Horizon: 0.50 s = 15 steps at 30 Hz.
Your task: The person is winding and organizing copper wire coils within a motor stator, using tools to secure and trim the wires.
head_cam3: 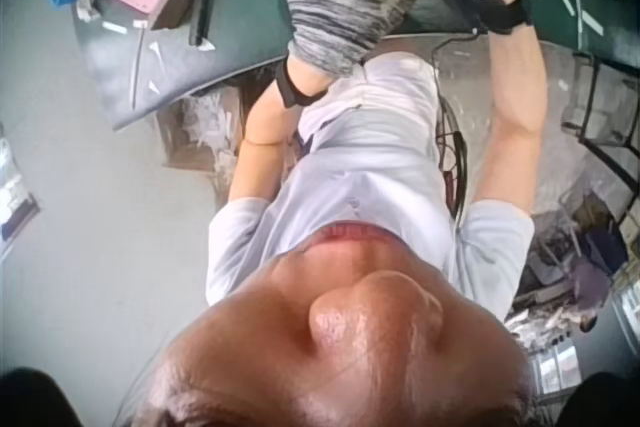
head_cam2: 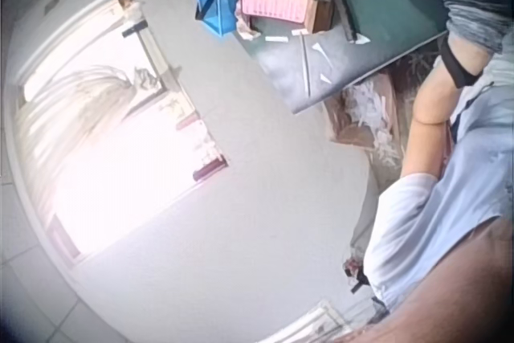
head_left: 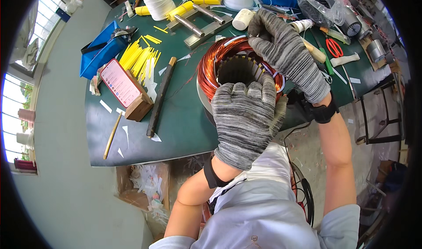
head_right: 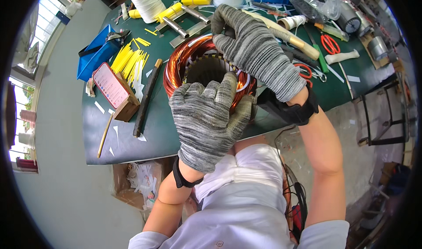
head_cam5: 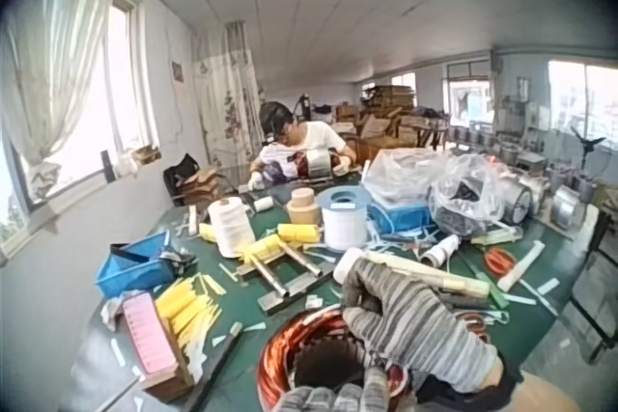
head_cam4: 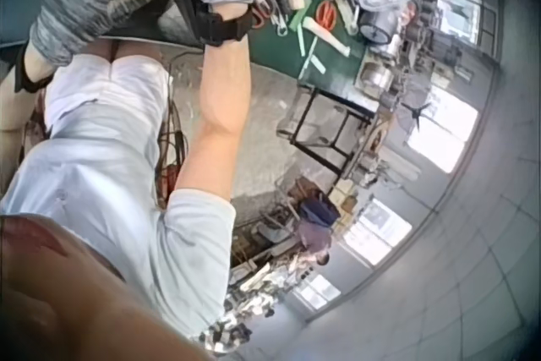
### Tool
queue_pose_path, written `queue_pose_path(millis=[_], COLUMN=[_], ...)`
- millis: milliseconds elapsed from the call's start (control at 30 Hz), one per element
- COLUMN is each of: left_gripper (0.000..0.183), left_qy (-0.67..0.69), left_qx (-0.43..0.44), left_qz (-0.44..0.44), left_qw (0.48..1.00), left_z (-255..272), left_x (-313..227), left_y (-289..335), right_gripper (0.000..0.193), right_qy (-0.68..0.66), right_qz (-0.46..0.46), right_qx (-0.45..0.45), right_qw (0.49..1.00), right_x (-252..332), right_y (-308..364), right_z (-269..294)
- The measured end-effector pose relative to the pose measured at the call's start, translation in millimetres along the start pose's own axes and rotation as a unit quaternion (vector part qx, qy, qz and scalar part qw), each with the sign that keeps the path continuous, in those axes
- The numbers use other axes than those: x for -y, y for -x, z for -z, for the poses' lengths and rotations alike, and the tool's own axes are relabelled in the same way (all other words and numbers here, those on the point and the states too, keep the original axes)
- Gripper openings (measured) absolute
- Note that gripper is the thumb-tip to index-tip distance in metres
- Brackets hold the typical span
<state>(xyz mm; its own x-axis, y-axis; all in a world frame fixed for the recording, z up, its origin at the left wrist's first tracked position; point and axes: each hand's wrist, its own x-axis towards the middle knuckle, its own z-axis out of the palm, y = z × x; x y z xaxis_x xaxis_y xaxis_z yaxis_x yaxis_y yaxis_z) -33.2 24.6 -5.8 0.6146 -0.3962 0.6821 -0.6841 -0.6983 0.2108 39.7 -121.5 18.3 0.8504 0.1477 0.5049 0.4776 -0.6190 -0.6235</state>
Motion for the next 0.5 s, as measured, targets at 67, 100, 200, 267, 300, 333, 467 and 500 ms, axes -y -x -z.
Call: queue_pose_path(millis=[67,100,200,267,300,333,467,500], left_gripper=[0.044,0.044,0.043,0.042,0.042,0.042,0.046,0.048], left_qy=[-0.005,-0.003,-0.001,0.024,0.023,0.031,0.022,0.019], left_qx=[0.005,-0.004,-0.022,0.012,-0.007,0.0,0.003,-0.011], left_qz=[0.004,0.002,-0.017,-0.04,-0.03,-0.032,-0.014,0.007], left_qw=[1.0,1.0,1.0,0.999,0.999,0.999,1.0,1.0], left_z=[-1.4,-1.4,-0.4,4.1,7.1,10.9,13.2,8.9], left_x=[0.1,0.9,5.5,10.4,11.7,12.2,-8.8,-18.9], left_y=[1.8,2.8,3.3,2.2,1.3,0.5,-6.6,-8.3], right_gripper=[0.018,0.018,0.017,0.019,0.022,0.024,0.034,0.034], right_qy=[-0.002,-0.005,0.008,-0.038,-0.085,-0.153,-0.364,-0.36], right_qz=[-0.003,-0.015,-0.012,0.011,0.031,-0.091,-0.225,-0.232], right_qx=[0.017,0.027,0.054,0.076,0.094,0.114,0.169,0.183], right_qw=[1.0,0.999,0.998,0.996,0.991,0.977,0.888,0.885], right_x=[-0.5,-0.9,-3.6,-6.7,-8.5,-10.0,-12.1,-10.8], right_y=[2.4,3.4,5.2,7.9,10.0,14.0,29.2,31.5], right_z=[3.1,5.4,14.3,22.0,25.7,29.8,38.1,39.8])
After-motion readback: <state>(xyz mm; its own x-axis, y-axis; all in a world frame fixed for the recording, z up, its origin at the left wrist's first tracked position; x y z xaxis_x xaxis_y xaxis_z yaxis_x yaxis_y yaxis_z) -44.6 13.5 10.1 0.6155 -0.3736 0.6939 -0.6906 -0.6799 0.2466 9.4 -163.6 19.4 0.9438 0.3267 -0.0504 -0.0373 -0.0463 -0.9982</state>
